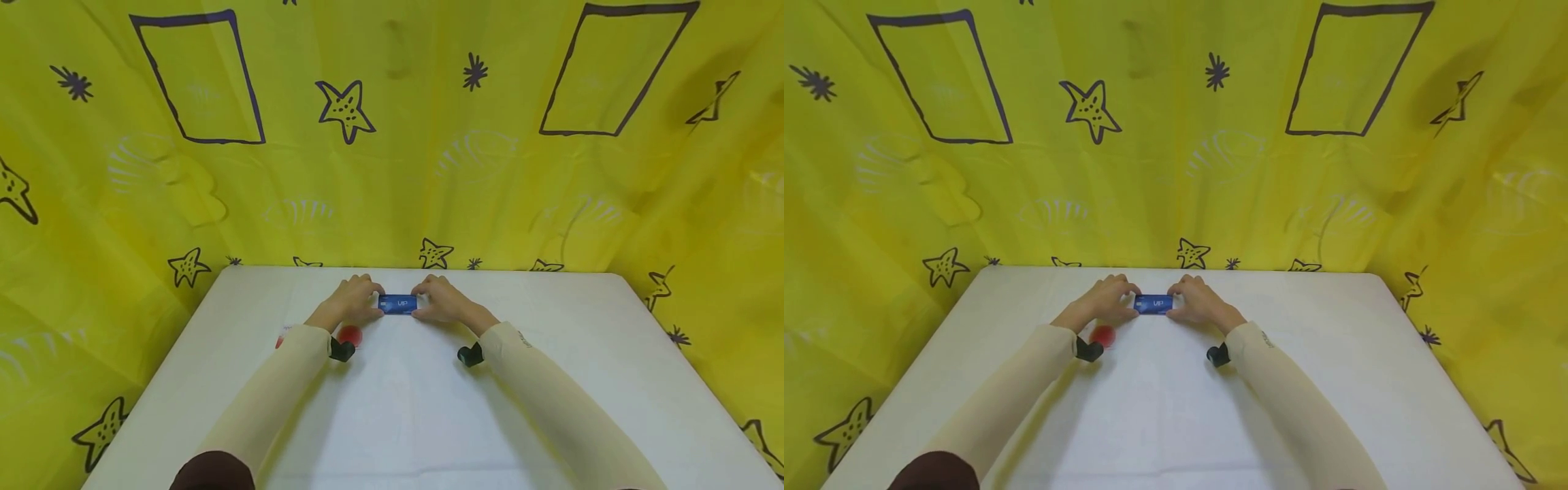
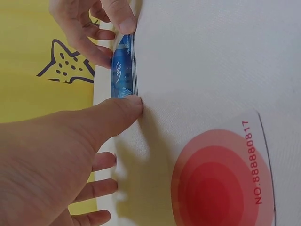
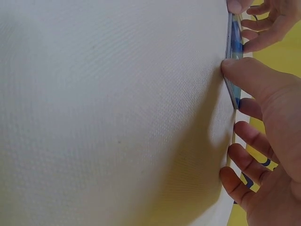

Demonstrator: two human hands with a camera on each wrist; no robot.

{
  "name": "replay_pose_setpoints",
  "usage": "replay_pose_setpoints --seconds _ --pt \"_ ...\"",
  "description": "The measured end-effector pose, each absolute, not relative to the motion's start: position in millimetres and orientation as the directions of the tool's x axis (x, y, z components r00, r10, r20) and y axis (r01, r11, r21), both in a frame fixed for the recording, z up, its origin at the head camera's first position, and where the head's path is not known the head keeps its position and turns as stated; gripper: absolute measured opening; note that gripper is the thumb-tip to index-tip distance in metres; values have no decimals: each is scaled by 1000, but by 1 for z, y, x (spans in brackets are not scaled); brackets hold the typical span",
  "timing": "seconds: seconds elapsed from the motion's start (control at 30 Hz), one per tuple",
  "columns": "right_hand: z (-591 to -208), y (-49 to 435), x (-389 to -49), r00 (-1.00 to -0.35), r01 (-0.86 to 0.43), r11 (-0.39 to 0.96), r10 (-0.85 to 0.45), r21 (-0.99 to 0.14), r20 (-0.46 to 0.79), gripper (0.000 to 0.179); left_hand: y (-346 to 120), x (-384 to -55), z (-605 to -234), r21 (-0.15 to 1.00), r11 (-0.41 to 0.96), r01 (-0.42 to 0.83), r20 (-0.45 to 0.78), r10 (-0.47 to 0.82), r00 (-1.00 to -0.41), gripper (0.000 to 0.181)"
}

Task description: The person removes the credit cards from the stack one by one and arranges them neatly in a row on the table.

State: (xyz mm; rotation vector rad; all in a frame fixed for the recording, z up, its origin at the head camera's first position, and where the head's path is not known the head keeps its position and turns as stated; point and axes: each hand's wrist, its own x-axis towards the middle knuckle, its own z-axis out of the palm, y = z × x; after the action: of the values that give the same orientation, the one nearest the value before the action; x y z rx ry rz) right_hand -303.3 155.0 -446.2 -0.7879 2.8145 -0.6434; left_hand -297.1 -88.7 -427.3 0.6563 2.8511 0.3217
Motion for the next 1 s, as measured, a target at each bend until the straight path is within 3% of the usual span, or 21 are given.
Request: replay_pose_setpoints --seconds 1.0 --pt "-431 149 -298 -850 -485 767 -527 -420 20 50 -93 -301 -426 258 854 452 -53 480 -876 52"
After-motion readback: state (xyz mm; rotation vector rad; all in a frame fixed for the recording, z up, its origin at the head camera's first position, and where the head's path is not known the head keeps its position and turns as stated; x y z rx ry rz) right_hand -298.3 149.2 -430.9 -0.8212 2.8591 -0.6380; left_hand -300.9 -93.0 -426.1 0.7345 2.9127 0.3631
